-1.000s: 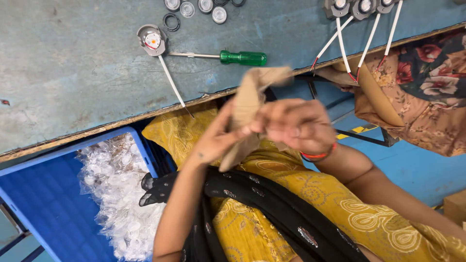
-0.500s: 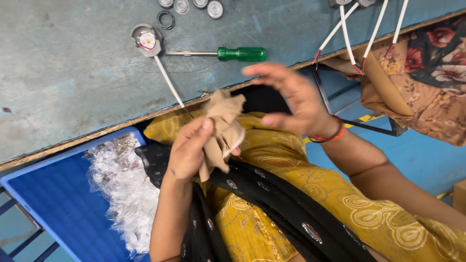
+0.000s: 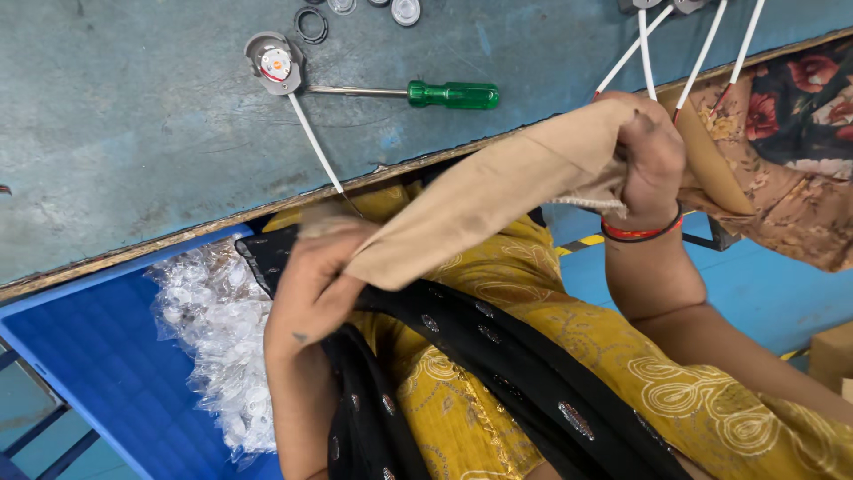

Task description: The person assembles small LED light fixtures by placing black and clear plastic rings onto the base and tightening them with a screwdriver. They wipe the finished units with a cloth and place them on the table alongside other completed fixtures.

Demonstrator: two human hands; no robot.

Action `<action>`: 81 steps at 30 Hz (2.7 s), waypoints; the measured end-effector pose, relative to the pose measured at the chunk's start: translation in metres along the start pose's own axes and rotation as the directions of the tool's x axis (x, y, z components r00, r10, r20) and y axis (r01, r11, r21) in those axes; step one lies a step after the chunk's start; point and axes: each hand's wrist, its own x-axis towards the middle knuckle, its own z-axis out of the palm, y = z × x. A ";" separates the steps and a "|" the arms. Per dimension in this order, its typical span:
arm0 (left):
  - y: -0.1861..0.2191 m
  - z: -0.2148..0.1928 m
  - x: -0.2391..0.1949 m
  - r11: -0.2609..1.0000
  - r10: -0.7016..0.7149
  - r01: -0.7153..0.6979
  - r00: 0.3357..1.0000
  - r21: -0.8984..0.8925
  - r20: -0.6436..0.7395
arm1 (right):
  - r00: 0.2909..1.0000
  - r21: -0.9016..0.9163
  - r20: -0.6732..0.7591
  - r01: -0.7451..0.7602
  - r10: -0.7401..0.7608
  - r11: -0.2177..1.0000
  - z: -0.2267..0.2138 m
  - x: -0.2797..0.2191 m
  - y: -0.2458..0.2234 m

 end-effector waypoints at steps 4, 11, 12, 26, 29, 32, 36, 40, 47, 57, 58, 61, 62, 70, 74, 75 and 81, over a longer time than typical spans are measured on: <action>-0.024 0.023 -0.012 0.951 -0.130 0.045 0.956 -0.305 -0.264 | 0.968 -0.153 0.141 -0.186 0.207 0.971 0.006 0.000 0.002; -0.035 0.032 -0.029 0.924 -0.376 0.324 0.869 -0.205 -0.322 | 0.863 0.129 0.496 -0.181 0.095 0.975 0.000 -0.012 -0.014; -0.035 0.031 -0.030 0.937 -0.349 0.324 0.873 -0.132 -0.339 | 0.879 -0.188 0.391 -0.214 0.273 0.959 0.000 -0.007 -0.020; 0.029 0.053 0.004 0.930 -0.356 0.316 0.898 -0.186 -0.259 | 0.620 -0.512 0.782 0.690 -0.055 0.512 0.136 -0.013 -0.031; 0.038 0.053 0.007 0.965 -0.261 0.255 0.875 -0.070 -0.409 | 0.591 -0.540 0.791 0.556 0.155 0.632 0.143 -0.012 -0.008; 0.028 0.058 0.010 0.922 -0.387 0.334 0.804 -0.195 -0.452 | 0.615 -0.467 0.777 0.420 0.134 0.778 0.136 -0.017 -0.007; 0.005 0.072 0.021 0.909 -0.417 0.380 0.836 -0.171 -0.357 | 0.772 -0.334 0.628 0.153 0.098 0.930 0.132 -0.020 -0.017; -0.020 0.049 0.031 0.979 -0.071 0.168 0.817 0.119 -0.573 | 0.907 0.360 0.387 -0.316 0.168 0.878 0.136 -0.014 -0.012; -0.101 -0.042 0.076 0.708 0.245 0.328 0.715 0.625 -0.654 | 0.961 0.124 0.202 -0.218 0.191 0.968 0.115 -0.004 0.000; -0.092 0.018 0.032 0.989 0.026 0.078 0.743 0.125 -0.669 | 0.950 -0.282 0.252 -0.112 0.187 0.953 0.128 -0.011 0.034; -0.088 0.027 0.025 0.998 -0.058 0.039 0.766 -0.044 -0.640 | 0.944 -0.383 0.291 -0.032 0.154 0.923 0.129 -0.012 0.037; -0.070 0.044 0.012 0.914 -0.199 -0.033 0.831 -0.404 -0.519 | 0.925 -0.463 0.345 0.018 0.162 0.886 0.137 -0.010 0.043; -0.063 0.049 0.010 0.898 -0.200 -0.043 0.846 -0.438 -0.494 | 0.892 -0.486 0.452 0.223 0.024 0.845 0.140 -0.007 0.045; -0.036 0.062 0.022 0.153 -0.473 -0.306 0.812 -0.940 -0.341 | 0.624 -0.564 0.770 0.763 -0.133 0.317 0.160 0.001 0.041; -0.045 0.065 0.030 0.220 -0.581 -0.278 0.733 -0.935 -0.354 | 0.629 -0.600 0.767 0.773 -0.127 0.204 0.165 -0.006 0.040; -0.047 0.067 0.030 0.255 -0.583 -0.267 0.724 -0.929 -0.368 | 0.633 -0.609 0.763 0.771 -0.129 0.185 0.165 -0.008 0.039; -0.047 0.072 0.025 0.381 -0.543 -0.248 0.720 -0.891 -0.433 | 0.656 -0.585 0.752 0.705 -0.056 0.401 0.166 -0.005 0.031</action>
